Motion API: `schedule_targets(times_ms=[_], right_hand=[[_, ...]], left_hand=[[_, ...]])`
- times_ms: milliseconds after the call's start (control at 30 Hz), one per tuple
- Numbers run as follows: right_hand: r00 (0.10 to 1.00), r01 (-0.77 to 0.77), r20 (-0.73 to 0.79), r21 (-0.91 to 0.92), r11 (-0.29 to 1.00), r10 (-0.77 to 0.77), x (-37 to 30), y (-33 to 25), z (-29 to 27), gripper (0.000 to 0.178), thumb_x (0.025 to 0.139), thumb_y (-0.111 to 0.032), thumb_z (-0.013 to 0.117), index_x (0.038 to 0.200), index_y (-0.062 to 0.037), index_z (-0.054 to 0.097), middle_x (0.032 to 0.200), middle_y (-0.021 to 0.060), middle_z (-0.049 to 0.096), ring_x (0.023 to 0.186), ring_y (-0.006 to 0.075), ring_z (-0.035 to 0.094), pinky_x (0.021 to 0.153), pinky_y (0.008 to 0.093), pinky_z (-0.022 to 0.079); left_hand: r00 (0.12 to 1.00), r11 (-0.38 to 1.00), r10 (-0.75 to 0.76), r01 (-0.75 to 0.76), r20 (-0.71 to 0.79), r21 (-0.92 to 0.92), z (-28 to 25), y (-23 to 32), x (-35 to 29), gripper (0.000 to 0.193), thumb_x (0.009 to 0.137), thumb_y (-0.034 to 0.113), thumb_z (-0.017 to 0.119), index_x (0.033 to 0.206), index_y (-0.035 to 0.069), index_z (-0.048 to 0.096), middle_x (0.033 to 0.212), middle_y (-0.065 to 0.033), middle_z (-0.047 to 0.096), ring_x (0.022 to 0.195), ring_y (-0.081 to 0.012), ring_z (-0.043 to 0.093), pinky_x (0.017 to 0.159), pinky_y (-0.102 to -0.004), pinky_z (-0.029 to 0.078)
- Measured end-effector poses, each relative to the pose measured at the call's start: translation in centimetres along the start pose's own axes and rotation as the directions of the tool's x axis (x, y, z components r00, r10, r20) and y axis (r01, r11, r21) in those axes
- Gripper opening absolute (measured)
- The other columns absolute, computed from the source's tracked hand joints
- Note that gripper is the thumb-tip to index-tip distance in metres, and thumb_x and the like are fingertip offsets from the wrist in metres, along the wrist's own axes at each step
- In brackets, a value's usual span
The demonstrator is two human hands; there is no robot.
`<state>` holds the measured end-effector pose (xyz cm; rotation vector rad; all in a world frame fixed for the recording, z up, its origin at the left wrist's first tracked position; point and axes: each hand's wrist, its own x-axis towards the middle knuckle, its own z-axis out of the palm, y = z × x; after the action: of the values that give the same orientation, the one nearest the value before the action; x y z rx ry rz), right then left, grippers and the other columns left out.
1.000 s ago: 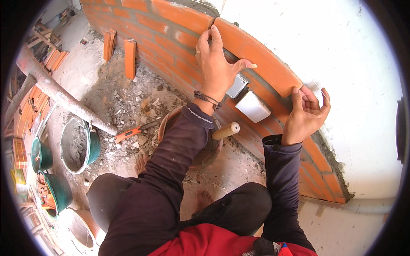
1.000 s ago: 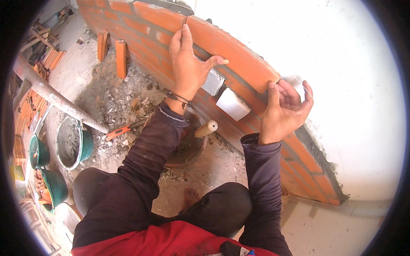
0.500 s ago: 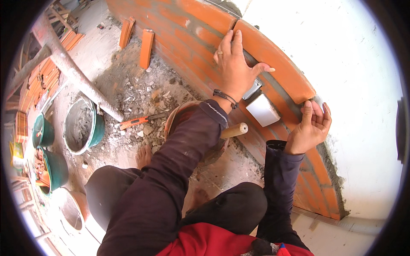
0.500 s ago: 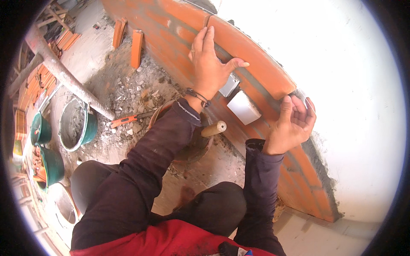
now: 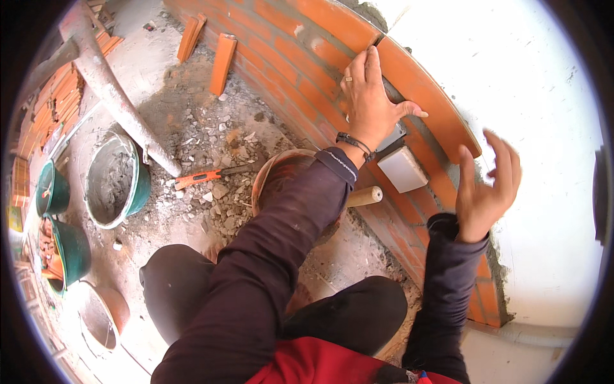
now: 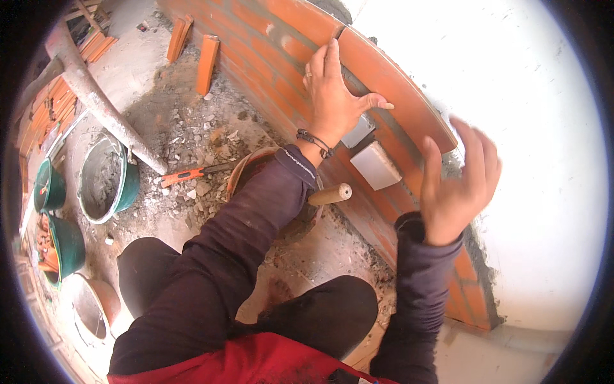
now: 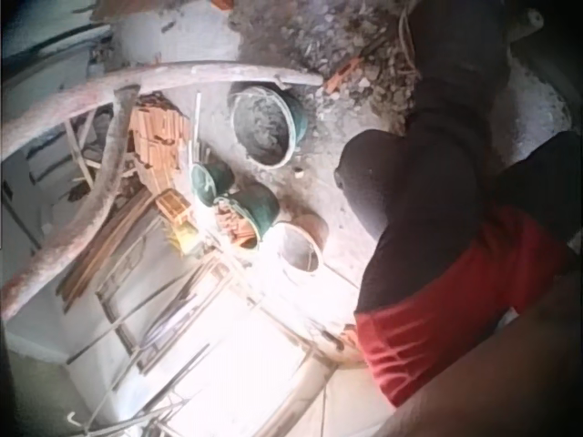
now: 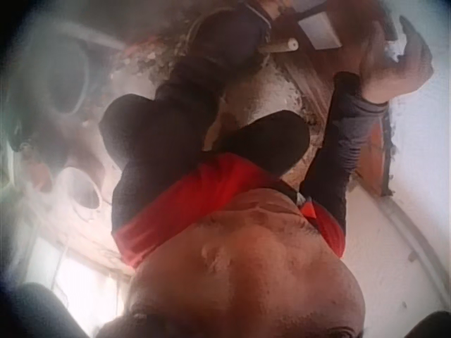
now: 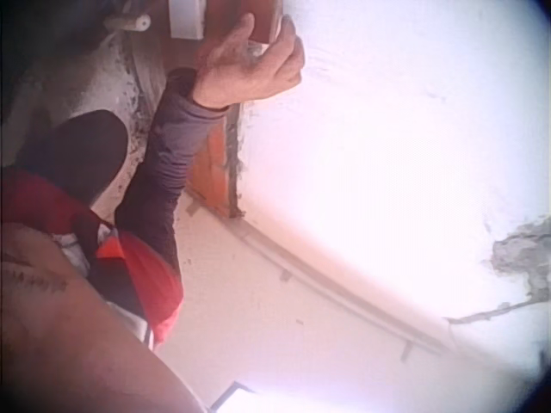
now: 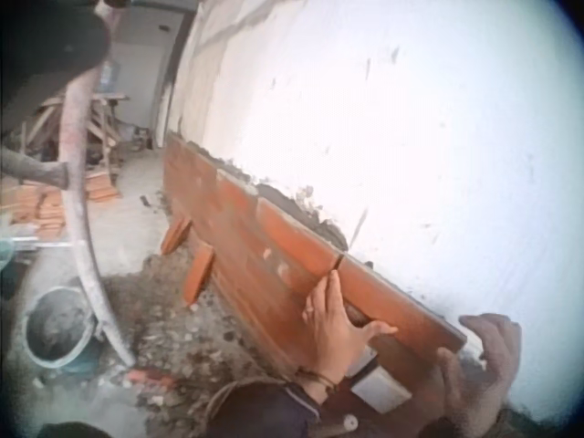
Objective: The person applies mortar to a brick using a trowel and then presses it into place on a partially constructed wall.
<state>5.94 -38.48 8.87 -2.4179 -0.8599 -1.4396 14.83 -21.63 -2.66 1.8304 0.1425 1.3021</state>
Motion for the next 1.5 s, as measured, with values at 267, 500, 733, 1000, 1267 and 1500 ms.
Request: schedule_targets(times_ms=[267, 500, 733, 1000, 1267, 1500], right_hand=[[0.931, 0.188, 0.345, -0.181, 0.965, -0.117, 2.4, 1.7, 3.7, 0.054, 0.061, -0.006, 0.081, 0.113, -0.0114, 0.066, 0.104, 0.0041, 0.065, 0.095, 0.0264, 0.057, 0.082, 0.0389, 0.042], [0.928, 0.173, 0.355, -0.131, 0.976, -0.117, 2.7, 1.7, 4.7, 0.052, 0.062, -0.001, 0.078, 0.111, -0.0080, 0.065, 0.103, 0.0074, 0.065, 0.095, 0.0290, 0.060, 0.082, 0.0405, 0.043], [0.911, 0.145, 0.403, -0.129, 0.981, -0.082, 2.5, 2.4, 5.0, 0.050, 0.066, -0.002, 0.079, 0.115, -0.0059, 0.065, 0.108, 0.0125, 0.068, 0.102, 0.0333, 0.064, 0.087, 0.0401, 0.052], [0.981, -0.014, 0.193, -0.013, 1.000, 0.016, -0.7, -4.0, 1.2, 0.032, 0.087, -0.014, 0.075, 0.114, -0.0008, 0.065, 0.110, 0.0114, 0.068, 0.102, 0.0222, 0.062, 0.091, 0.0344, 0.047], [0.852, -0.369, 0.523, 0.561, 0.741, 0.028, -2.8, -5.5, -0.9, 0.030, 0.078, -0.012, 0.079, 0.103, -0.0015, 0.066, 0.102, 0.0131, 0.070, 0.090, 0.0261, 0.066, 0.079, 0.0373, 0.051], [0.500, -0.440, 0.745, 0.657, 0.612, -0.441, -5.4, -6.5, 0.3, 0.040, 0.078, -0.017, 0.079, 0.113, -0.0021, 0.065, 0.096, 0.0185, 0.065, 0.089, 0.0386, 0.063, 0.077, 0.0446, 0.050]], left_hand=[[0.999, 0.987, -0.034, 0.035, 0.006, -0.159, 0.1, -0.7, 0.8, 0.120, 0.043, 0.035, 0.098, 0.141, -0.002, 0.039, 0.128, -0.0136, 0.045, 0.119, -0.0316, 0.042, 0.100, -0.0442, 0.037], [0.996, 0.986, -0.090, 0.088, -0.008, -0.142, -0.5, -0.6, 0.9, 0.112, 0.043, 0.034, 0.098, 0.136, 0.003, 0.043, 0.128, -0.0129, 0.045, 0.122, -0.0333, 0.041, 0.099, -0.0508, 0.035], [0.963, 0.969, -0.209, 0.227, 0.170, -0.095, -2.0, 0.4, 1.5, 0.089, 0.082, 0.052, 0.074, 0.147, 0.007, 0.032, 0.140, -0.0157, 0.042, 0.129, -0.0377, 0.038, 0.108, -0.0542, 0.029], [0.912, 0.926, 0.320, -0.358, -0.258, -0.117, -4.9, -8.9, 8.3, 0.044, 0.096, 0.041, 0.061, 0.114, 0.002, 0.056, 0.100, -0.0144, 0.061, 0.095, -0.0282, 0.059, 0.090, -0.0449, 0.043], [0.650, 0.870, 0.095, -0.422, 0.754, 0.254, -20.4, -28.5, -2.5, 0.044, 0.092, 0.032, 0.064, 0.117, -0.002, 0.051, 0.111, -0.0237, 0.054, 0.100, -0.0419, 0.054, 0.085, -0.0499, 0.044], [0.120, 0.654, -0.498, -0.598, 0.859, 0.463, -25.7, -28.2, -12.1, 0.052, 0.095, 0.047, 0.057, 0.119, 0.000, 0.051, 0.118, -0.0207, 0.052, 0.108, -0.0388, 0.056, 0.092, -0.0492, 0.044]])
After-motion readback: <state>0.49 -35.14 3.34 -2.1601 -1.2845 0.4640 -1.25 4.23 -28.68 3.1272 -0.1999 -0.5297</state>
